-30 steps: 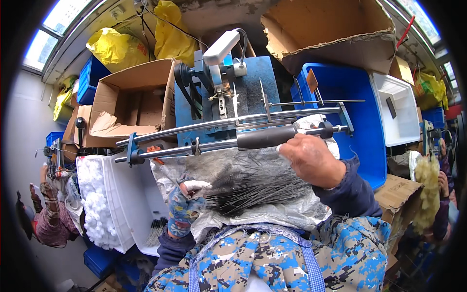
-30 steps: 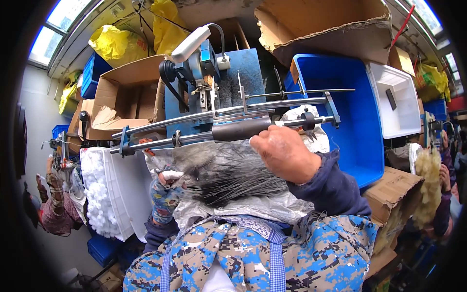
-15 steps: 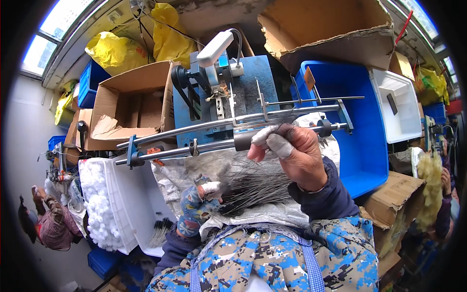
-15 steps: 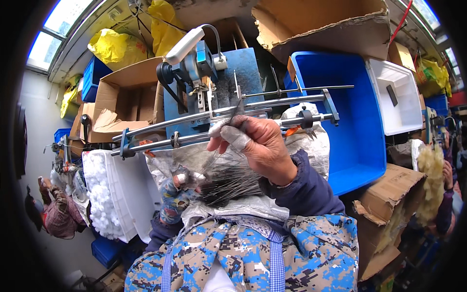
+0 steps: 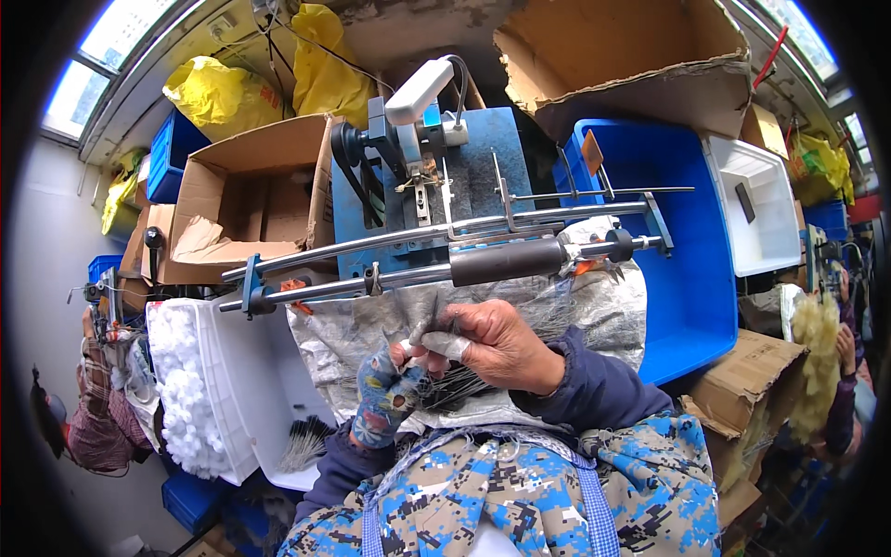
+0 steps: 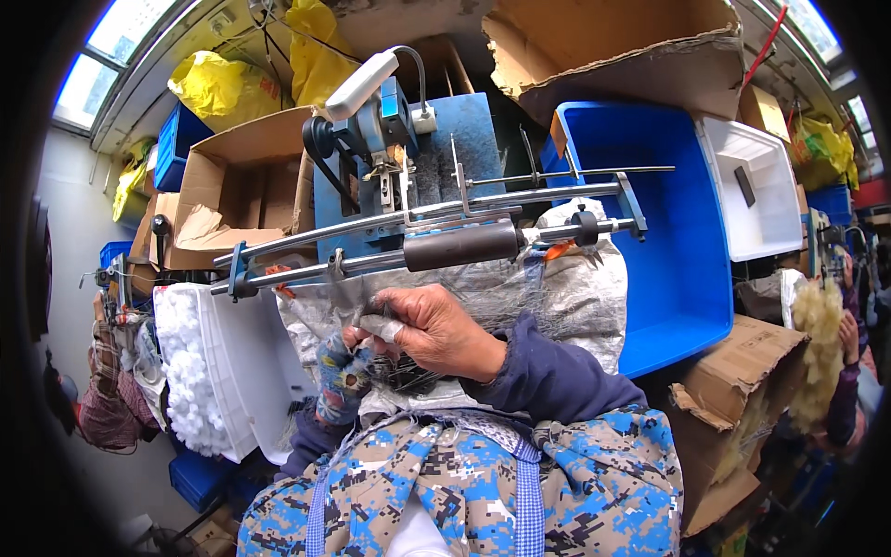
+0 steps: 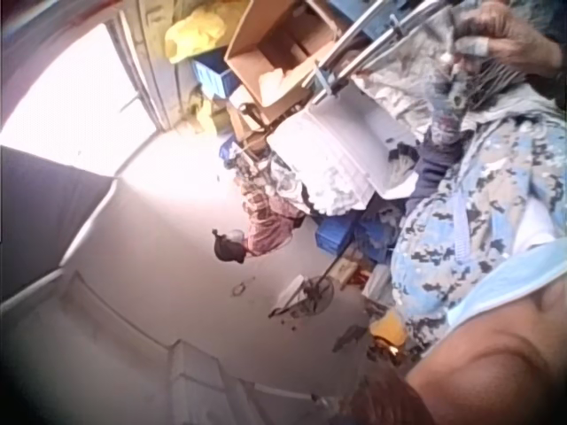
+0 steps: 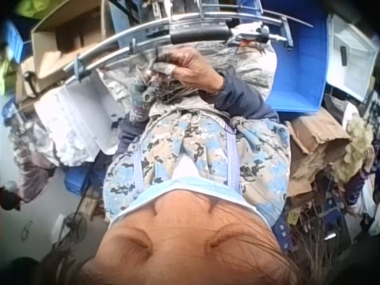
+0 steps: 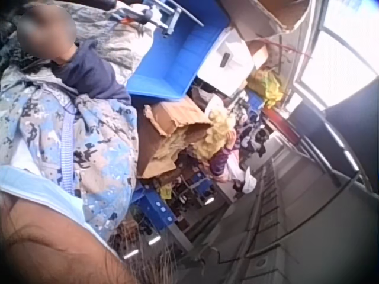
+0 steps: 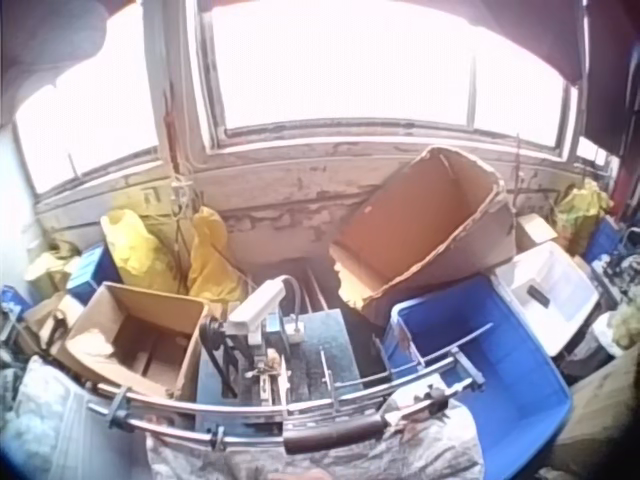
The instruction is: The person operates a manual machine to process thin black rods. They feed the rods into the machine's mechanism one by one, using their left hand to hold the bundle and their right hand to guide the individual rods through the cutting or shaping tool. The processed rods fall onto a pile on a white sheet below.
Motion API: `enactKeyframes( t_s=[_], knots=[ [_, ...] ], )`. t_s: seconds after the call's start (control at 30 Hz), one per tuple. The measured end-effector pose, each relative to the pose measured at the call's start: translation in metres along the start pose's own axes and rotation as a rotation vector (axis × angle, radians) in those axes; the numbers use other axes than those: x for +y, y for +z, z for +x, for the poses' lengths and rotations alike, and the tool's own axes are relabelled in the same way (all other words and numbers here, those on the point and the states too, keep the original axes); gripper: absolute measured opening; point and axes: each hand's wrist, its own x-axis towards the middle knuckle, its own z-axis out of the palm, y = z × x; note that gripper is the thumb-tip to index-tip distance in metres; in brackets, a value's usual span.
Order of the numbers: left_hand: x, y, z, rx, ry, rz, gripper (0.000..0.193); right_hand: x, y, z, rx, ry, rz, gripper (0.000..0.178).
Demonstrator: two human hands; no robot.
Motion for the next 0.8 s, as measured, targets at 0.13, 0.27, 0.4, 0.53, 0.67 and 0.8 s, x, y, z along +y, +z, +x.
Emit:
enactKeyframes(
  t_s=[0.13, 0.27, 0.4, 0.53, 0.67, 0.8],
  knots=[
    [0.014, -0.001, -0.002, -0.008, -0.233, -0.281, 0.011, 0.005, -0.004, -0.001, 0.084, 0.022, 0.036, 0.015],
    [0.021, -0.001, 0.000, -0.029, -0.297, -0.362, 0.012, 0.008, -0.005, -0.001, 0.120, 0.001, -0.013, 0.015],
    [0.020, -0.004, 0.001, -0.051, -0.315, -0.314, 0.013, -0.016, -0.009, -0.002, 0.064, 0.034, -0.448, 0.013],
    [0.002, -0.021, -0.003, -0.010, -0.364, -0.221, 0.012, -0.055, -0.036, -0.001, 0.181, -0.102, -1.073, 0.011],
    [0.005, -0.018, -0.005, 0.038, -0.438, -0.278, 0.014, -0.060, -0.062, 0.048, 0.379, -0.095, -1.633, 0.008],
    [0.007, -0.012, 0.000, -0.075, -0.390, -0.246, 0.018, -0.039, -0.103, 0.102, 0.382, 0.037, -1.943, 0.018]
  ],
)
